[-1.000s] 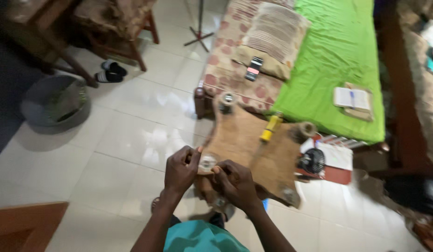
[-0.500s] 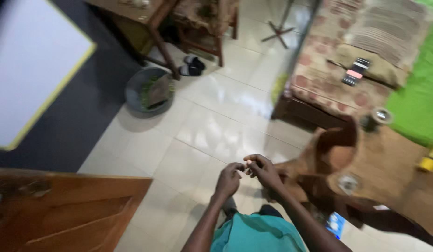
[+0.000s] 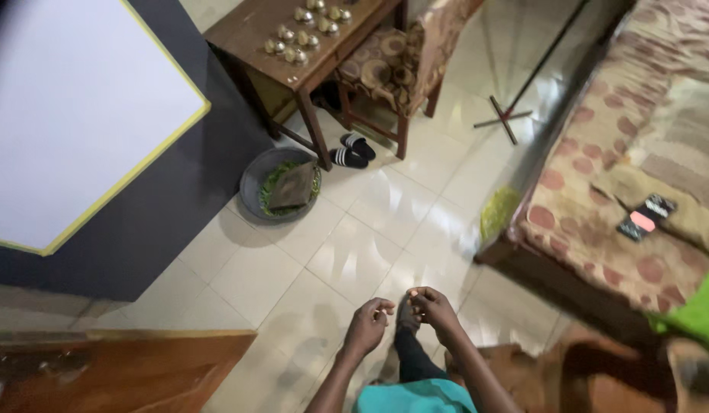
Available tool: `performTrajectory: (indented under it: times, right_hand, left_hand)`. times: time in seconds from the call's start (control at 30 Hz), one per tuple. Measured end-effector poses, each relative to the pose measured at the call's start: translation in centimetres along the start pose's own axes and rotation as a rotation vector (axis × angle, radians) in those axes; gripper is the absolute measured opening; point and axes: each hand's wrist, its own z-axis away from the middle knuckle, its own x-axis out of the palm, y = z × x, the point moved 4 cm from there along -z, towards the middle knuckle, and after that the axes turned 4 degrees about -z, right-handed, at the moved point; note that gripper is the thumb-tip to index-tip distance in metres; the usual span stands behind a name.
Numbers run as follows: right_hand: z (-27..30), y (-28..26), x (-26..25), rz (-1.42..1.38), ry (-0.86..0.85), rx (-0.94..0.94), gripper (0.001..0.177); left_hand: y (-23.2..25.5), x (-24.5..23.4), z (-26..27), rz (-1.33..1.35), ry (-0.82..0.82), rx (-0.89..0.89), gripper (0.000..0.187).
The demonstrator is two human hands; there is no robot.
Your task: The person repeatedly picks up small cylindrical wooden parts from a table, inserts a metal pin into each, and uses a screwdriver to tighten the pin. The person then places the assembled parts back on the table and repeats the process with additional parts.
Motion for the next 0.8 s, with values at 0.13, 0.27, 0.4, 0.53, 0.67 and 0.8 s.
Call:
performTrajectory:
  times: [0.13,0.27,0.4,0.53,0.67,0.8]
  right_hand:
    - [-5.8,-6.0,-0.1,0.102,-0.041,0.043,0.024]
    - [-10.0,-12.6,0.6,0.183,-0.141,0.022,0.023]
    - [-14.9,-17.9,1.0,0.232,-0.159,0.017,0.023]
    - [-20.4,-21.8,2.5,0.208,-0.201,0.013,0.021]
    - [-26.8,-25.6,4.7,0.272,-0.204,0.013,0.019]
    - [-32.6,-29.8,6.5,0.345,-0.155,0.002,0.019]
  left_hand:
    - [-1.2,-1.3,-7.2,-0.043,0.065,-0.069,0.024]
    - [-1.5,-3.0,-12.9,-0.017,0.100,-0.128,0.023]
    - [-1.1,-4.0,-18.4,0.043,0.164,-0.184,0.022]
    - [-0.8,-5.7,-25.2,0.107,0.156,-0.176,0.024]
    - [-0.7,-8.2,-32.9,0.145,0.143,-0.157,0.024]
    - [0.3,-11.2,-41.2,0.083,0.116,-0.137,0.022]
